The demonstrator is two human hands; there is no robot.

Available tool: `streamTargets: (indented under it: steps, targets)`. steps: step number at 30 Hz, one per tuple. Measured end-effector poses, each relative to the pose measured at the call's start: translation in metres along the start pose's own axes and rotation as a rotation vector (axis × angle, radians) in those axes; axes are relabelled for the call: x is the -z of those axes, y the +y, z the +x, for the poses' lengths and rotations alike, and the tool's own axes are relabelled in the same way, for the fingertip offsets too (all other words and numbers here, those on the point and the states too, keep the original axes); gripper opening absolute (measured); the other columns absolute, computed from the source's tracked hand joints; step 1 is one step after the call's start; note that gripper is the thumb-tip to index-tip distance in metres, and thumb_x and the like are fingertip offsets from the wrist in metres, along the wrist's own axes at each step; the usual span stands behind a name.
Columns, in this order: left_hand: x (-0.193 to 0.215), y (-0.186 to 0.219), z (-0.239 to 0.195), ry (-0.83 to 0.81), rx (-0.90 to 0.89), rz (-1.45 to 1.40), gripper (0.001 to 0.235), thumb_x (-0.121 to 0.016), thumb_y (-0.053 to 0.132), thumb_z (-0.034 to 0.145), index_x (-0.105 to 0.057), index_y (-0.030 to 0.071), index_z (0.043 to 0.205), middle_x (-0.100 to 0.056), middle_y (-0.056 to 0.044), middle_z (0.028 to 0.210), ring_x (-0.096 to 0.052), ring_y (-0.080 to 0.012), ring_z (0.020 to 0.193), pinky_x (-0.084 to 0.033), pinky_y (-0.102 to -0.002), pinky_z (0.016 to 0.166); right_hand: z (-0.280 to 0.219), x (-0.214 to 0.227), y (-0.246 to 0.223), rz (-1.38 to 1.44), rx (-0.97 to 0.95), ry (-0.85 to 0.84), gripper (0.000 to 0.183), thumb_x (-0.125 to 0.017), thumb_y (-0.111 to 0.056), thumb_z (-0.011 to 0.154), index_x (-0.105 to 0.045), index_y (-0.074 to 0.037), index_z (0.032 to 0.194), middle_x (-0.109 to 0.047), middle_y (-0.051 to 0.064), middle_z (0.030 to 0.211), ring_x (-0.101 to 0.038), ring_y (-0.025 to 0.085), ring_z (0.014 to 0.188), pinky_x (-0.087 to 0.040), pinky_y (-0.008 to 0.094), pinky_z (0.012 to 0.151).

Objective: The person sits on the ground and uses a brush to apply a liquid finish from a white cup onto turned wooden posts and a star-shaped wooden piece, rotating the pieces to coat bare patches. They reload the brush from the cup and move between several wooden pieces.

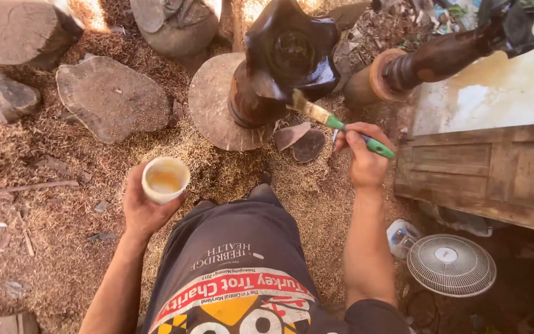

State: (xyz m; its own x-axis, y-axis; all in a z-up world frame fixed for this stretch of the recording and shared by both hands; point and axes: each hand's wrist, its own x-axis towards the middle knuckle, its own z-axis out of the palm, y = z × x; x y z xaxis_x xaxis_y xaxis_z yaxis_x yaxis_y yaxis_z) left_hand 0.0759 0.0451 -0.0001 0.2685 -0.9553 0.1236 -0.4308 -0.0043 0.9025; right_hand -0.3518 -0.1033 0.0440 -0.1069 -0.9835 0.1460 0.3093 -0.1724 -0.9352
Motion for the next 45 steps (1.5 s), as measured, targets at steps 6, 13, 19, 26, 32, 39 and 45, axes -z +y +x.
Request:
streamTargets:
  steps: [6, 13, 19, 26, 32, 39, 45]
  targets:
    - [-0.047, 0.051, 0.052, -0.121, -0.23, 0.248, 0.086, -0.096, 0.025, 0.066, -0.052, 0.01, 0.139, -0.062, -0.014, 0.13, -0.063, -0.029, 0.121, -0.053, -0.044, 0.106, -0.027, 0.026, -0.049, -0.216, 0.094, 0.1, 0.008, -0.063, 0.01, 0.102, -0.069, 0.006, 0.103, -0.068, 0.018, 0.09, -0.066, 0.023, 0.073, -0.053, 0.033, 0.064]
    - [-0.093, 0.109, 0.078, -0.137, -0.513, 0.218, 0.09, -0.093, 0.03, 0.061, -0.053, 0.01, 0.139, -0.058, -0.016, 0.137, -0.056, -0.0372, 0.13, -0.045, -0.049, 0.109, -0.004, -0.032, -0.119, -0.465, 0.28, -0.615, 0.021, -0.075, 0.003, 0.084, -0.066, -0.004, 0.101, -0.074, 0.012, 0.087, -0.067, 0.018, 0.072, -0.057, 0.026, 0.061]
    - [-0.099, 0.146, 0.081, -0.049, -0.66, 0.194, 0.092, -0.096, 0.038, 0.068, -0.05, 0.013, 0.144, -0.056, -0.01, 0.139, -0.058, -0.0317, 0.132, -0.047, -0.048, 0.114, 0.031, -0.13, -0.136, -0.786, 0.417, -1.016, 0.024, -0.08, 0.003, 0.074, -0.067, 0.0, 0.094, -0.071, 0.013, 0.081, -0.071, 0.023, 0.069, -0.056, 0.034, 0.062]
    - [-0.081, 0.143, 0.079, -0.007, -0.627, 0.164, 0.095, -0.097, 0.041, 0.064, -0.051, 0.011, 0.141, -0.056, -0.013, 0.139, -0.056, -0.0339, 0.133, -0.047, -0.049, 0.111, 0.025, -0.093, -0.15, -0.793, 0.532, -0.763, 0.02, -0.08, -0.001, 0.086, -0.066, -0.003, 0.1, -0.07, 0.013, 0.087, -0.069, 0.02, 0.067, -0.053, 0.028, 0.061]
    - [-0.077, 0.141, 0.083, 0.052, -0.674, 0.229, 0.092, -0.097, 0.033, 0.071, -0.048, 0.01, 0.146, -0.054, -0.012, 0.142, -0.054, -0.0329, 0.139, -0.046, -0.051, 0.117, 0.022, -0.109, -0.15, -0.613, 0.45, -0.743, 0.017, -0.078, -0.001, 0.095, -0.064, 0.0, 0.105, -0.07, 0.009, 0.084, -0.067, 0.013, 0.067, -0.052, 0.022, 0.061]
    - [-0.09, 0.124, 0.092, 0.018, -0.628, 0.35, 0.1, -0.097, 0.036, 0.071, -0.039, 0.012, 0.149, -0.054, -0.016, 0.137, -0.055, -0.0341, 0.131, -0.046, -0.051, 0.113, 0.031, -0.091, -0.135, -0.682, 0.277, -0.71, 0.012, -0.072, 0.006, 0.094, -0.069, 0.003, 0.105, -0.069, 0.011, 0.08, -0.061, 0.011, 0.056, -0.044, 0.022, 0.05]
    - [-0.094, 0.089, 0.096, 0.025, -0.257, 0.303, 0.098, -0.097, 0.036, 0.077, -0.037, 0.012, 0.151, -0.056, -0.016, 0.132, -0.059, -0.0319, 0.123, -0.05, -0.048, 0.106, 0.08, -0.081, -0.097, -0.269, 0.184, -0.497, 0.003, -0.064, 0.002, 0.108, -0.062, 0.002, 0.106, -0.071, 0.016, 0.09, -0.069, 0.015, 0.065, -0.058, 0.028, 0.055]
